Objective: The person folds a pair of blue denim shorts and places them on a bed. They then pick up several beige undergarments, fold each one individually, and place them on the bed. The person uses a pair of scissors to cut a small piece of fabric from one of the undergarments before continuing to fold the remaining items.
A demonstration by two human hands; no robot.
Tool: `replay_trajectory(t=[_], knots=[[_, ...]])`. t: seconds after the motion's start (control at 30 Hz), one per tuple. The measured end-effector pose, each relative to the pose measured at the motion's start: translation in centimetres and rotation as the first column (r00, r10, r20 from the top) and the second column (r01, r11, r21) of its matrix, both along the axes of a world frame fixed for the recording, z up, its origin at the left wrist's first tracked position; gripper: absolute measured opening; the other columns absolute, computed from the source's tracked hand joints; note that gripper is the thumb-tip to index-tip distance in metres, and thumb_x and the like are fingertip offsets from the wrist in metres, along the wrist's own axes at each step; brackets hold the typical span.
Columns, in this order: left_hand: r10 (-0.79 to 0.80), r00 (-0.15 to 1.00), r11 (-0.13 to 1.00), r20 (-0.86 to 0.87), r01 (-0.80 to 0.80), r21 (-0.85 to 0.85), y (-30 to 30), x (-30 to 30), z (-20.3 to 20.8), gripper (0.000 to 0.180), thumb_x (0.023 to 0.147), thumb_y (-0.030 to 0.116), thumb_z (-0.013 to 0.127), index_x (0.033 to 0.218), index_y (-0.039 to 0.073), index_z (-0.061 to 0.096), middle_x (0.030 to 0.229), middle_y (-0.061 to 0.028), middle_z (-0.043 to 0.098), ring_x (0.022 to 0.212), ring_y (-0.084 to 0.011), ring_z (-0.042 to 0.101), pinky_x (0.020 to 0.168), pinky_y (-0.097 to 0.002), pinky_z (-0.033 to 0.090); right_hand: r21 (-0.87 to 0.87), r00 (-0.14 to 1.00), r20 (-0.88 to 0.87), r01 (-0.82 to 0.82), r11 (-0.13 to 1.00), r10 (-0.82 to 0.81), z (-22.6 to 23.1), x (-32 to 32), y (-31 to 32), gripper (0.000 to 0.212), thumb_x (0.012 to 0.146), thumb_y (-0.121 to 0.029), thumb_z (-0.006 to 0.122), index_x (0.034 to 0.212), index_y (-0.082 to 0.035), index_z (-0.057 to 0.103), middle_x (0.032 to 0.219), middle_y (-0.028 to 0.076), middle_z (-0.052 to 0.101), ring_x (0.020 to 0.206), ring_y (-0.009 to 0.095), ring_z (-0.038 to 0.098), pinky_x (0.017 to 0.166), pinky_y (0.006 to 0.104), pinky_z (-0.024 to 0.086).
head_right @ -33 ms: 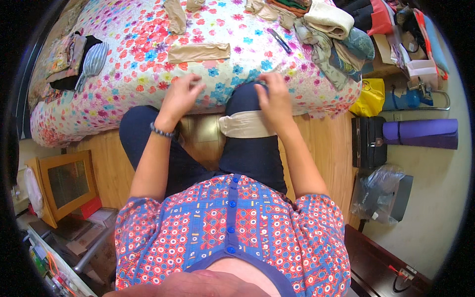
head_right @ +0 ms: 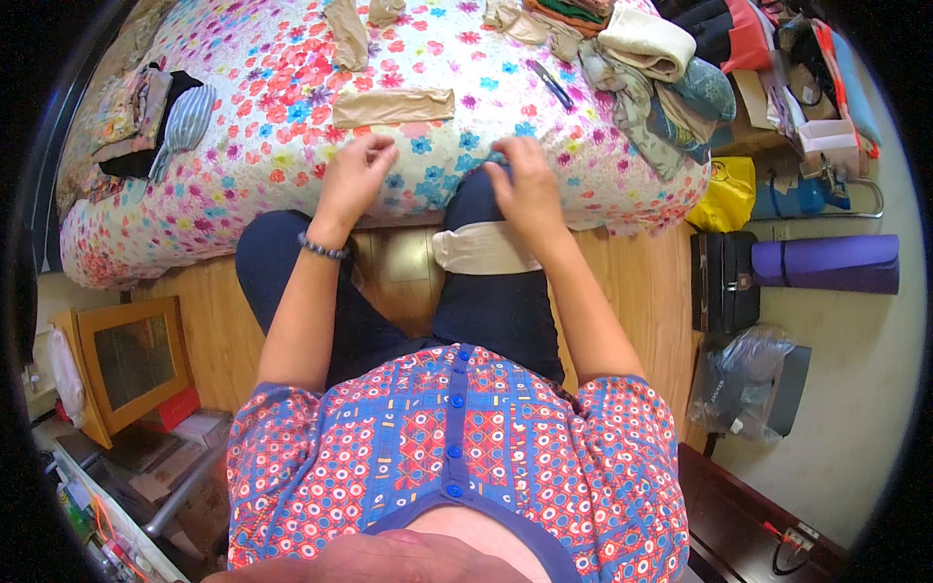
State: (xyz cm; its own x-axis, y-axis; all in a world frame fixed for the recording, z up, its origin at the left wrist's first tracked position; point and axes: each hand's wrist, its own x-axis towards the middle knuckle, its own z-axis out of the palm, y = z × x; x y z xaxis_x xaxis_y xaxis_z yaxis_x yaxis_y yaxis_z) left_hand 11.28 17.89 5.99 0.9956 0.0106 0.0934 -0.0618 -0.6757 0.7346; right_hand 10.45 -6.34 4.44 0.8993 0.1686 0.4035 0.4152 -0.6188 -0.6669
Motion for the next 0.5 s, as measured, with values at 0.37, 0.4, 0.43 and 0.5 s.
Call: replay_trajectory(t=[0.37,0.4,0.43,0.5], knots=[[0.283,0.933,0.936,0.224,-0.218,-0.277,4.5,3.5,-2.2,0.02,0.082,0.006,0.062,0.1,-0.001,0.061,0.096,-0.0082,0.056,0.082,-0.0125,0.057,0.072,-0.024,0.048,-0.077,0.974,-0.039,-0.227,0.971,0.224,0.5,12.6,14.1,0.029,0.078,-0.021,0.062,0.106,-0.016,0.064,0.112,0.01,0.057,0.105,0.027,0.054,0.085,0.0403,0.044],[0.281,0.938,0.926,0.203,-0.209,-0.315,4.4,3.7,-2.0,0.02,0.082,0.006,0.062,0.1,-0.002,0.061,0.096,-0.0079,0.056,0.083,-0.0123,0.057,0.073,-0.024,0.048,-0.153,0.973,0.02,-0.224,0.963,0.229,0.2,13.3,15.3,0.03,0.078,-0.022,0.061,0.107,-0.017,0.064,0.115,0.008,0.057,0.108,0.027,0.053,0.087,0.0418,0.043],[0.283,0.945,0.897,0.162,-0.201,-0.393,4.4,3.9,-2.1,0.02,0.084,0.006,0.06,0.102,-0.002,0.06,0.095,-0.0066,0.056,0.086,-0.0117,0.055,0.077,-0.0238,0.046,-0.226,0.966,0.082,-0.221,0.949,0.245,-0.1,14.2,16.6,0.031,0.078,-0.023,0.06,0.108,-0.018,0.064,0.119,0.007,0.056,0.11,0.027,0.051,0.089,0.0432,0.042],[0.27,0.961,0.801,0.063,-0.188,-0.568,4.1,4.4,-3.0,0.02,0.086,0.007,0.058,0.104,-0.002,0.059,0.097,-0.0071,0.057,0.086,-0.0115,0.055,0.077,-0.0239,0.046,-0.369,0.979,0.06,-0.161,0.915,0.196,-0.8,16.0,18.2,0.03,0.079,-0.024,0.06,0.107,-0.016,0.065,0.123,0.006,0.054,0.113,0.026,0.049,0.091,0.0454,0.039]])
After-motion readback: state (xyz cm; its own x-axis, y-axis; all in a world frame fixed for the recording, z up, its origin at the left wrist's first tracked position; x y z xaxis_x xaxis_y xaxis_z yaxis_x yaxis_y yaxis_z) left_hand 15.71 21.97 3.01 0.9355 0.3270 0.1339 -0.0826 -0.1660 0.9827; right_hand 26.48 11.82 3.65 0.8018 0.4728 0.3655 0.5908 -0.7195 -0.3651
